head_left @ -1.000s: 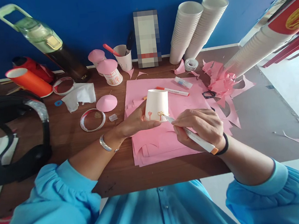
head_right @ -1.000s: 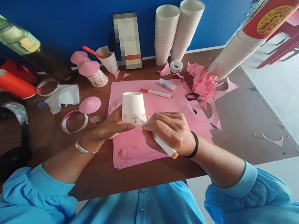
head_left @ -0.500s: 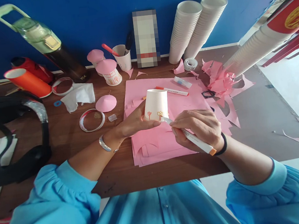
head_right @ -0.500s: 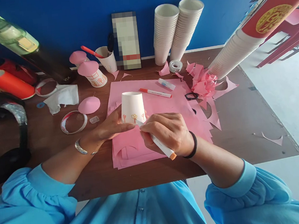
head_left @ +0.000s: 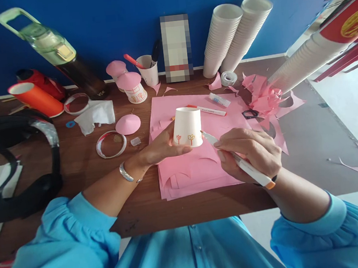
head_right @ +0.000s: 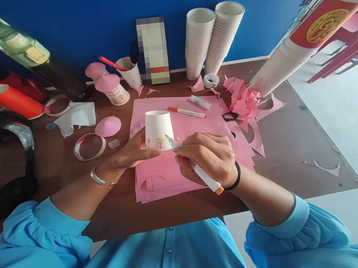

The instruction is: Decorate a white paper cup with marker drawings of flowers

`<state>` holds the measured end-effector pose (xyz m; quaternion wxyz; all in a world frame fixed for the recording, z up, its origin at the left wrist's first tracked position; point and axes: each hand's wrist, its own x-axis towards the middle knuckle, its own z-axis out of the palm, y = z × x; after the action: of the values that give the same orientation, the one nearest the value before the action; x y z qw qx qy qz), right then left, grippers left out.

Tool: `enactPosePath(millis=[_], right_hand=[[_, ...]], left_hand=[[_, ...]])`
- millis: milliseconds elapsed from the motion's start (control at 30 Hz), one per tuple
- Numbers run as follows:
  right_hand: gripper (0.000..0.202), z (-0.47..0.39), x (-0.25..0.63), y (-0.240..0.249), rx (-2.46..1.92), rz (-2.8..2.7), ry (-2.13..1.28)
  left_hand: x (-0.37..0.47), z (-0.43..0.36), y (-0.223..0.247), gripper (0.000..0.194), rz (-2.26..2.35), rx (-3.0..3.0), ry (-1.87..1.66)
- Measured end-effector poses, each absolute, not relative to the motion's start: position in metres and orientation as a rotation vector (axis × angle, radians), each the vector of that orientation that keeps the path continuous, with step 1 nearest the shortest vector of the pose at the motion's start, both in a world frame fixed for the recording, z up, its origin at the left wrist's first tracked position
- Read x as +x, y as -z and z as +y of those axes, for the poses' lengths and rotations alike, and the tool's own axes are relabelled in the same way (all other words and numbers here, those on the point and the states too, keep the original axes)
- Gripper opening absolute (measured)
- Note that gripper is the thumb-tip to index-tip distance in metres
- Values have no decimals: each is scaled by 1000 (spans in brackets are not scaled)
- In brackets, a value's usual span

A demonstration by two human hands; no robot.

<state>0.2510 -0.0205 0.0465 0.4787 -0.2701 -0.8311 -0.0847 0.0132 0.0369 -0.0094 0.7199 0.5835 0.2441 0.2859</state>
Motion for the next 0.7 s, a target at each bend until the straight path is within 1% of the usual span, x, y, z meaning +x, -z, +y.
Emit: enactPosePath(millis=[133,267,333,400,467,533,633,700], right_hand=[[15,-20,254,-43,-703,-2030,204],[24,-16,257,-36,-773,-2038,106],[36,-13,257,-33,-816,-2041,15],[54,-9,255,-31,-839,-2059,-60],[66,-5,253,-29,-833,-2095,-98],[68,-3,252,-27,-819,-2130,-101],[64,0,252,-24,-816,-2159,-64],[62,0,253,-21,-834,-2154,-6]], left_hand=[[13,37,9,73,529,1231,-690],[12,38,12,73,475,1171,-708],[12,38,12,69,459,1161,-713],[11,38,12,67,470,1170,-718],[11,37,11,67,484,1185,-714],[11,38,10,70,484,1200,-692],[13,38,10,71,461,1229,-666],[16,39,9,75,445,1266,-686]])
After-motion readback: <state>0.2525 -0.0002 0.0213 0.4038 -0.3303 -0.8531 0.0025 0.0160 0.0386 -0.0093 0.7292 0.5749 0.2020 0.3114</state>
